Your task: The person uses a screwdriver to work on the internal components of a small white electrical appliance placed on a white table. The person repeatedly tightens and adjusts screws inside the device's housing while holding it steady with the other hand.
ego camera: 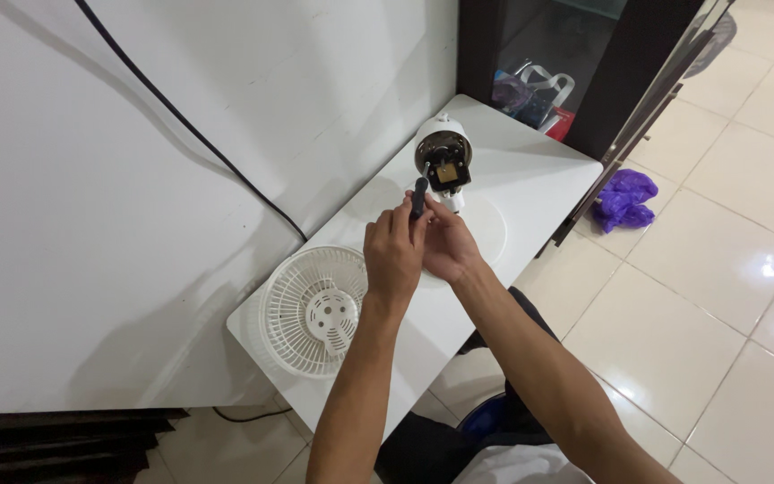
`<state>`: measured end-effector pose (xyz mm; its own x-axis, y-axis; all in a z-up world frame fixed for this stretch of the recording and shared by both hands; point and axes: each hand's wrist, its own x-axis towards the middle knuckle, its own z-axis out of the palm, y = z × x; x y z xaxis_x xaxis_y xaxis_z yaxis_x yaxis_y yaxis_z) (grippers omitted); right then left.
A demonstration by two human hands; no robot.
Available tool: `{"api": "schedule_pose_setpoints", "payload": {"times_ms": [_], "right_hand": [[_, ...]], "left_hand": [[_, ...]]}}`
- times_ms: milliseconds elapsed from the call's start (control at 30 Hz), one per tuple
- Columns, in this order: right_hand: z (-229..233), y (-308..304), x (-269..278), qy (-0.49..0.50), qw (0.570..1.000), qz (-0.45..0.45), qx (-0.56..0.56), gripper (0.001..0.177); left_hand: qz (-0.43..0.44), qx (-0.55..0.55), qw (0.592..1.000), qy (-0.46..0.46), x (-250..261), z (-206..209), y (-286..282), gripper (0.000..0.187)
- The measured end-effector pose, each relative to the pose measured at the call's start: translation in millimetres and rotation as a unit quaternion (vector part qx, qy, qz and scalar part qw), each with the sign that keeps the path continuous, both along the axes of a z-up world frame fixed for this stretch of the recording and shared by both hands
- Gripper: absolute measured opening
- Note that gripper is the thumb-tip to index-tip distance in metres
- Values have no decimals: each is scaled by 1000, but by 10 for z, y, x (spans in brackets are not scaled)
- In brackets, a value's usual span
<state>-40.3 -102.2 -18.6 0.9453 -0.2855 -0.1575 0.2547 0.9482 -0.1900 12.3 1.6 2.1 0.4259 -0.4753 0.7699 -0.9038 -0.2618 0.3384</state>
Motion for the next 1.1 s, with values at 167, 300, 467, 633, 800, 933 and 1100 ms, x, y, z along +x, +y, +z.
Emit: {"api": "schedule_pose_setpoints", "payload": {"times_ms": [167,300,467,633,800,933,1100], "right_hand": [[-200,-26,87,-23,999,10,23,20],[-240,-40,89,-57,998,7,33,21],[-123,26,69,-19,999,-11,44,21],[-32,37,34,-28,1000,-10,1,26],[-154,-13,73,-27,1000,-2,5,20],[-256,-67,130,-103,993,44,21,24],[-183,-42,134,-28,999,16,15,26]], "left_hand": [[-19,-15,999,39,-68,38,7,36],[-44,-2,998,42,-95,43,7,32],[-35,5,999,27,-97,-5,7,31],[-13,12,1000,14,-38,-7,26,32],[-18,-5,999,36,-48,56,46,38],[-43,-8,998,49,-49,80,64,40],[-41,-7,999,16,-13,12,66,30]]}}
